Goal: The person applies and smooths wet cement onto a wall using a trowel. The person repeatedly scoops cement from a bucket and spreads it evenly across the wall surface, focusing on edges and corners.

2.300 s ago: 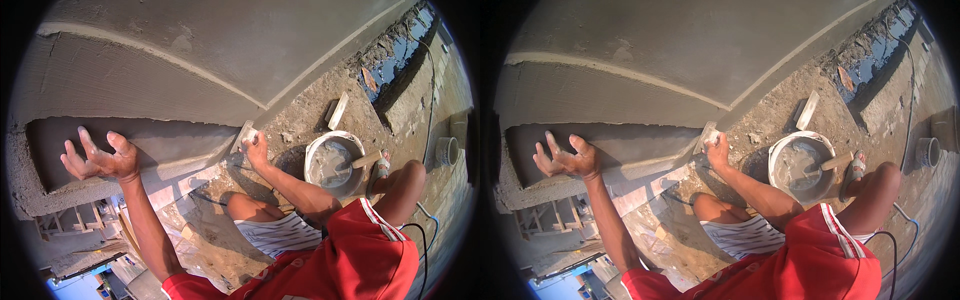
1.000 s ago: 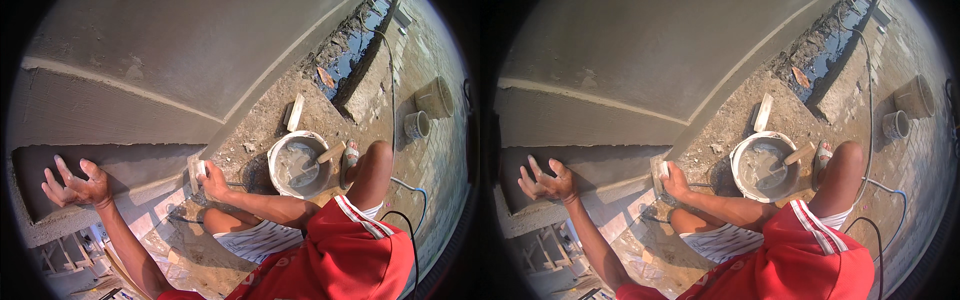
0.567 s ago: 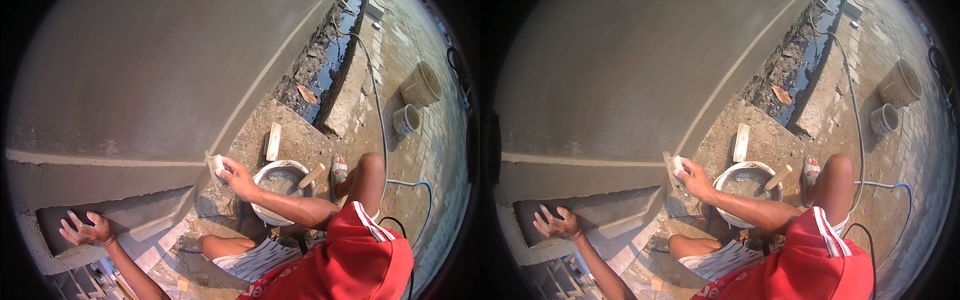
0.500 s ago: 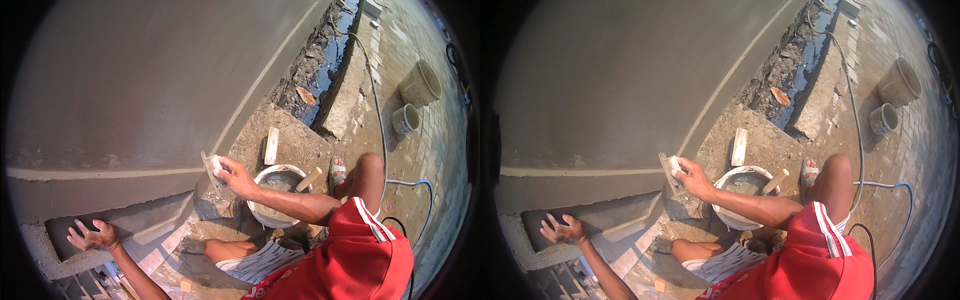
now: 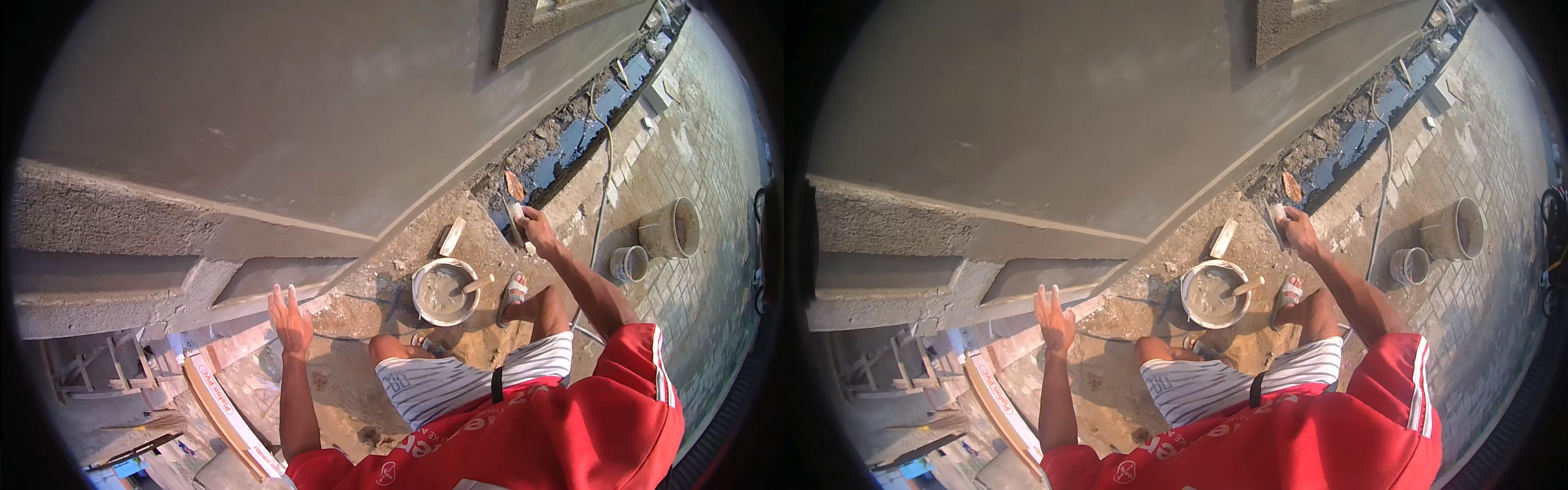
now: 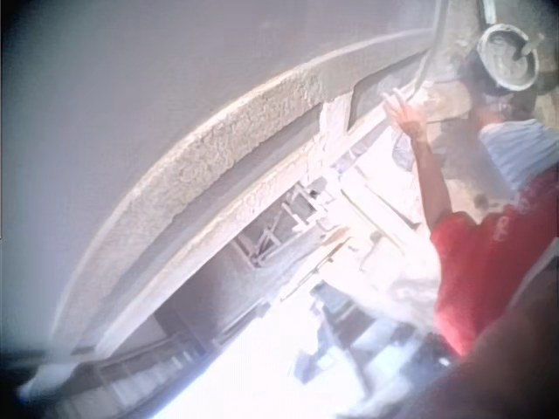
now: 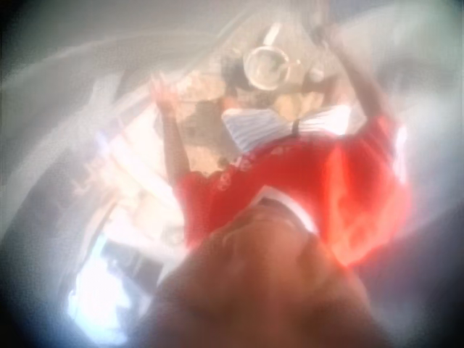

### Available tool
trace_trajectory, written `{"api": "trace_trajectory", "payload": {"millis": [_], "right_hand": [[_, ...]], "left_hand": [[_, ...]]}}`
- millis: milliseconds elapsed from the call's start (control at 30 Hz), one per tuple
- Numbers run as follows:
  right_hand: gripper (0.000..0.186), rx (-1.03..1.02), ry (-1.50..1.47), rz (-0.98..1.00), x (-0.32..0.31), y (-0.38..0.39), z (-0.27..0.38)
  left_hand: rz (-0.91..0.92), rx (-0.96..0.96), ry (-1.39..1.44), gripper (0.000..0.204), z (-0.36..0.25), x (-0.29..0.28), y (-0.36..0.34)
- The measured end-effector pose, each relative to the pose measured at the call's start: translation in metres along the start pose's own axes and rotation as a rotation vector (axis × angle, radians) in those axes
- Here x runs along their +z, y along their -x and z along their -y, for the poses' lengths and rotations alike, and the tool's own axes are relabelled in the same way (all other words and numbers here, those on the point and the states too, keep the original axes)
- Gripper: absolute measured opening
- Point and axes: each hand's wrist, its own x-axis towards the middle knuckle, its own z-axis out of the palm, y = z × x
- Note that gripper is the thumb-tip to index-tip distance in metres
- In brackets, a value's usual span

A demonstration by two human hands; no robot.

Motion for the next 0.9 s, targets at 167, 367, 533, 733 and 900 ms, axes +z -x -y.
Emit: {"api": "trace_trajectory", "payload": {"millis": [167,367,533,733,900], "right_hand": [[0.01,0.256,0.109,-0.236,-0.091,0.119,-0.028],[0.023,0.343,-0.068,-0.341,-0.142,0.277,-0.073],[0.033,-0.759,0.911,0.024,-0.148,0.328,-0.091],[0.024,-0.125,0.089,0.185,-0.106,0.242,-0.075],[0.027,0.088,-0.438,0.2,-0.067,0.211,0.02]], "left_hand": [[0.592,-0.43,0.534,0.059,0.0,0.019,0.12],[0.74,-0.74,0.684,0.059,-0.006,0.024,0.289],[0.676,-0.941,0.711,0.058,-0.011,0.008,0.351],[0.283,-0.927,0.936,0.052,-0.014,0.032,0.326],[0.148,-0.839,1.14,0.048,-0.068,0.01,0.29]]}}
